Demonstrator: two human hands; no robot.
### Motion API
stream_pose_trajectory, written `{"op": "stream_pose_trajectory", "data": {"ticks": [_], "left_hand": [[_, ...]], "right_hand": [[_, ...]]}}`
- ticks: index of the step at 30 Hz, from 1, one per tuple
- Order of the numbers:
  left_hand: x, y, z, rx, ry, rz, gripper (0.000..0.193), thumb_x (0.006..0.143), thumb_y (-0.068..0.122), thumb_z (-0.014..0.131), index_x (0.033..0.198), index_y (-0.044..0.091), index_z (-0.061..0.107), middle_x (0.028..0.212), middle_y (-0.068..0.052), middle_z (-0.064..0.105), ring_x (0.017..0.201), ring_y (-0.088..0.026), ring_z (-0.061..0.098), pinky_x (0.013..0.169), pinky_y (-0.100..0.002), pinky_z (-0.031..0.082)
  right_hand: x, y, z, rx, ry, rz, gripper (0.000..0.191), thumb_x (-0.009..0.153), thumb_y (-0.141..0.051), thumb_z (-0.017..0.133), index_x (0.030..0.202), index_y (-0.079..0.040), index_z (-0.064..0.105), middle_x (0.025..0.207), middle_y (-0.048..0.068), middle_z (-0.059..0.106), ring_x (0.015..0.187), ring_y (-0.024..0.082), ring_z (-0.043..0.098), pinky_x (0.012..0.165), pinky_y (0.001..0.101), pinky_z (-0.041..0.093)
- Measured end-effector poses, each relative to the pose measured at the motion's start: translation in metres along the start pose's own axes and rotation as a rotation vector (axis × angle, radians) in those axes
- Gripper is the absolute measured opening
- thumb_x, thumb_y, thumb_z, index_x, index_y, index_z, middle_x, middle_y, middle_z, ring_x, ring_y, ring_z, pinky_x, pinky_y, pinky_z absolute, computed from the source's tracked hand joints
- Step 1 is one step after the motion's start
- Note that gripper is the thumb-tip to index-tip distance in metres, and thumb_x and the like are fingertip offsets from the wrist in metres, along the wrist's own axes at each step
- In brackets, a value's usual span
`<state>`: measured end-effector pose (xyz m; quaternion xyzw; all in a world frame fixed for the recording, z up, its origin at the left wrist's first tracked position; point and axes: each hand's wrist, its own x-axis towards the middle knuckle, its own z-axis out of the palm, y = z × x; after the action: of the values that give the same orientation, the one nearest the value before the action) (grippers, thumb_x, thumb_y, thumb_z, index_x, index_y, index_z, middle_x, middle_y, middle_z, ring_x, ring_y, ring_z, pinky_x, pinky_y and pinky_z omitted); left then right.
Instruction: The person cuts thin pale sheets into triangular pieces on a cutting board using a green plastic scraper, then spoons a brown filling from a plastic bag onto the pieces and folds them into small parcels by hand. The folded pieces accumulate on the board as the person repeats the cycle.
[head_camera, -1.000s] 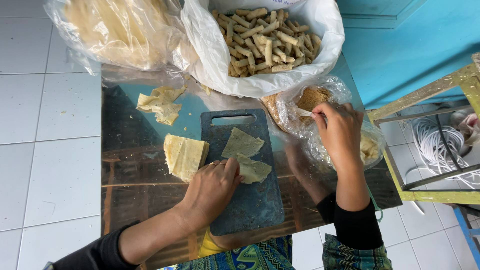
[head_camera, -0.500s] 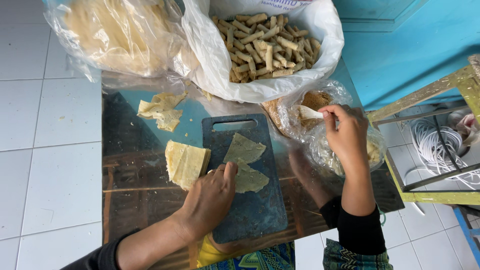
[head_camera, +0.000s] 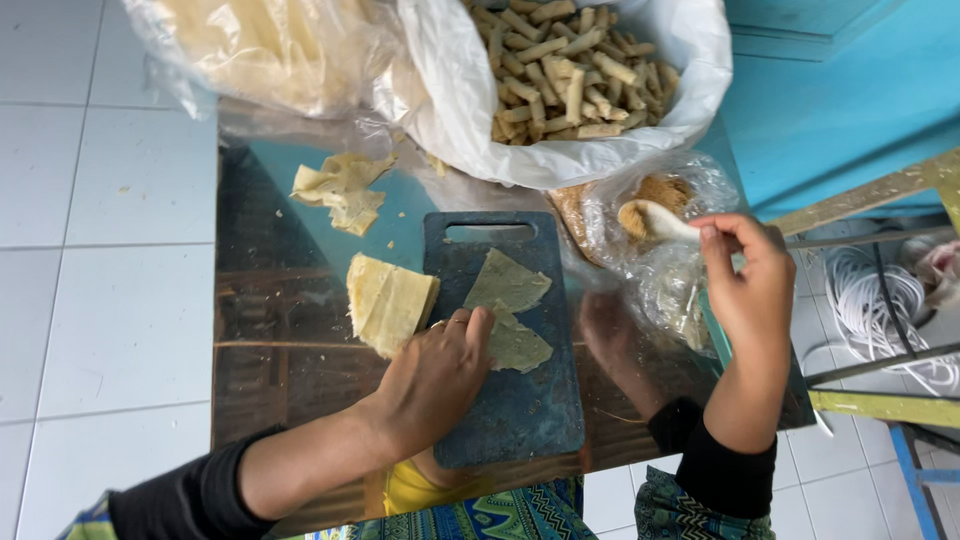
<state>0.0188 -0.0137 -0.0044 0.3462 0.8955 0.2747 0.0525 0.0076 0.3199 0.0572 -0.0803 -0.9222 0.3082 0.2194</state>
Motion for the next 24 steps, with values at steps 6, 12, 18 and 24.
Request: {"op": "stream_pose_trajectory", "data": {"ticks": [6,12,18,24], "left_hand": [[0.006,0.003,0.001,0.040,0.012,-0.014,0.065,0.085,0.041,0.074,0.122,-0.004,0.045,0.098,-0.017,0.063,0.081,-0.032,0.071,0.062,-0.040,0.058],[0.006,0.005,0.002,0.105,0.058,0.003,0.063,0.087,0.042,0.074,0.123,-0.002,0.048,0.096,-0.015,0.064,0.080,-0.029,0.071,0.061,-0.038,0.057],[0.007,0.006,0.004,0.100,0.077,-0.018,0.063,0.086,0.044,0.075,0.122,0.000,0.049,0.091,-0.012,0.064,0.075,-0.026,0.071,0.058,-0.037,0.056],[0.009,0.007,0.005,0.115,0.116,-0.007,0.061,0.087,0.043,0.074,0.122,-0.001,0.050,0.089,-0.012,0.064,0.071,-0.025,0.071,0.055,-0.036,0.055]], "right_hand": [[-0.029,-0.036,0.023,0.111,-0.310,-0.193,0.011,0.099,-0.013,0.066,0.104,-0.008,0.075,0.095,0.004,0.071,0.089,0.014,0.067,0.071,0.0297,0.049],[-0.042,-0.058,0.043,0.055,-0.446,-0.504,0.007,0.094,-0.009,0.069,0.100,-0.006,0.073,0.094,0.004,0.072,0.092,0.022,0.066,0.091,0.0351,0.048],[-0.049,-0.068,0.038,-0.112,-0.364,-0.737,0.018,0.087,-0.008,0.076,0.105,-0.008,0.075,0.093,0.003,0.070,0.092,0.023,0.064,0.093,0.0399,0.047],[-0.050,-0.070,0.025,-0.158,-0.390,-0.858,0.023,0.082,-0.009,0.079,0.105,-0.008,0.076,0.094,0.000,0.071,0.091,0.018,0.065,0.098,0.0431,0.046]]}}
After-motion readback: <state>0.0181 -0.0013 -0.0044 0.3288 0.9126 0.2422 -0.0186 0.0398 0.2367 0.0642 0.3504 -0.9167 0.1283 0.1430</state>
